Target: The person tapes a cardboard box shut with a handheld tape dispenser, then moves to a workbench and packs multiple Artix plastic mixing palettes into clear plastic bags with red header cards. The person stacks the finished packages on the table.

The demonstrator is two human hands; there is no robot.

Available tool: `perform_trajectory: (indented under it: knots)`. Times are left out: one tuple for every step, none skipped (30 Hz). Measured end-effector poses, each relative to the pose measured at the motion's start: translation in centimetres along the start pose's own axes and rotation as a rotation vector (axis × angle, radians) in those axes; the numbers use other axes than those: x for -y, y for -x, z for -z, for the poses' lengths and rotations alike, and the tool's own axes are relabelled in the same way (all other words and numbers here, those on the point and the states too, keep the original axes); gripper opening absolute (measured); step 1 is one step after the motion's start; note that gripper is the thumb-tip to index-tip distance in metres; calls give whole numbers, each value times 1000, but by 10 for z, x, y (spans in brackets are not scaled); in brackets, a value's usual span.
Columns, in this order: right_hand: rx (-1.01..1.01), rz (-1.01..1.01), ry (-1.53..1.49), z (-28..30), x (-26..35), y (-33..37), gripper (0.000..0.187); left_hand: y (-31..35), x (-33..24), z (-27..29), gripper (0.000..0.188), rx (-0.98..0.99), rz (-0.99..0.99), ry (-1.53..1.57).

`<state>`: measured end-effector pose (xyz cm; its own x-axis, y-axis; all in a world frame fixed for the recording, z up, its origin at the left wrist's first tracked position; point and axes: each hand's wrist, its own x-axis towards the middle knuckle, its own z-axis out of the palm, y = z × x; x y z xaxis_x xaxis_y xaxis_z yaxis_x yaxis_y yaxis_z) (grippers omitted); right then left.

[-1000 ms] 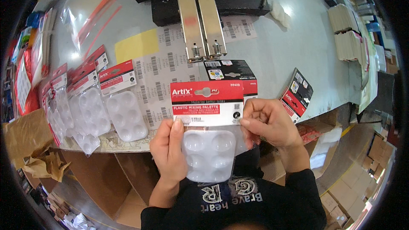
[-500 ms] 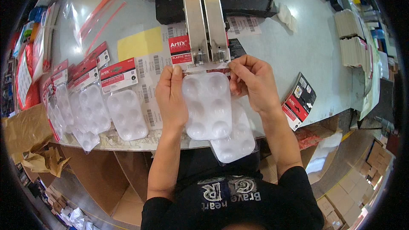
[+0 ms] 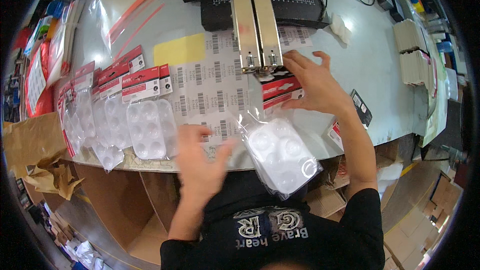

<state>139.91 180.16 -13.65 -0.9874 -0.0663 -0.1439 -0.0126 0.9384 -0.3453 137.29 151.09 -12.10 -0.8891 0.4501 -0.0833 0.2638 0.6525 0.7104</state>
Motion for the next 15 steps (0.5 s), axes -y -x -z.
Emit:
perform_trajectory:
  knots:
    - [25, -20, 50, 2, 0, 3, 82, 3, -5, -20, 45, 19, -60, -7]
    - [-23, 5, 104, 5, 0, 7, 75, 7, -11, -35, 45, 10, -42, -19]
    - [-19, -56, 128, 9, 0, 12, 67, 7, -14, -43, 44, -18, 3, 14]
    - [-55, -95, 150, 14, 0, 19, 60, 7, -17, -50, 42, -18, 18, 37]
    - [-51, -163, 168, 18, 1, 26, 53, 5, -19, -52, 40, -21, -12, 59]
    - [-174, -220, 79, 26, -1, 36, 41, 1, -21, -52, 35, -1, -11, 64]
    - [-286, -282, -30, 32, -3, 46, 42, -2, -22, -50, 34, -4, 38, 118]
    - [-344, -385, -163, 38, -3, 57, 44, -4, -24, -47, 32, -4, 45, 172]
    - [-418, -524, -297, 41, -2, 67, 45, -6, -25, -44, 31, 24, 51, 226]
    - [-373, -477, -433, 40, 1, 75, 48, -5, -28, -40, 27, 6, 33, 254]
    - [-367, -443, -559, 40, 4, 83, 50, -5, -31, -37, 25, 8, 10, 288]
    - [-365, -409, -684, 41, 6, 89, 53, -4, -34, -33, 22, 28, -12, 320]
    - [-424, -395, -812, 43, 10, 93, 55, -2, -38, -30, 19, 71, 37, 583]
    - [-478, -380, -942, 47, 13, 96, 57, 1, -40, -25, 17, 130, 98, 844]
    - [-530, -367, -1074, 50, 17, 97, 58, 4, -44, -21, 15, 224, 150, 1085]
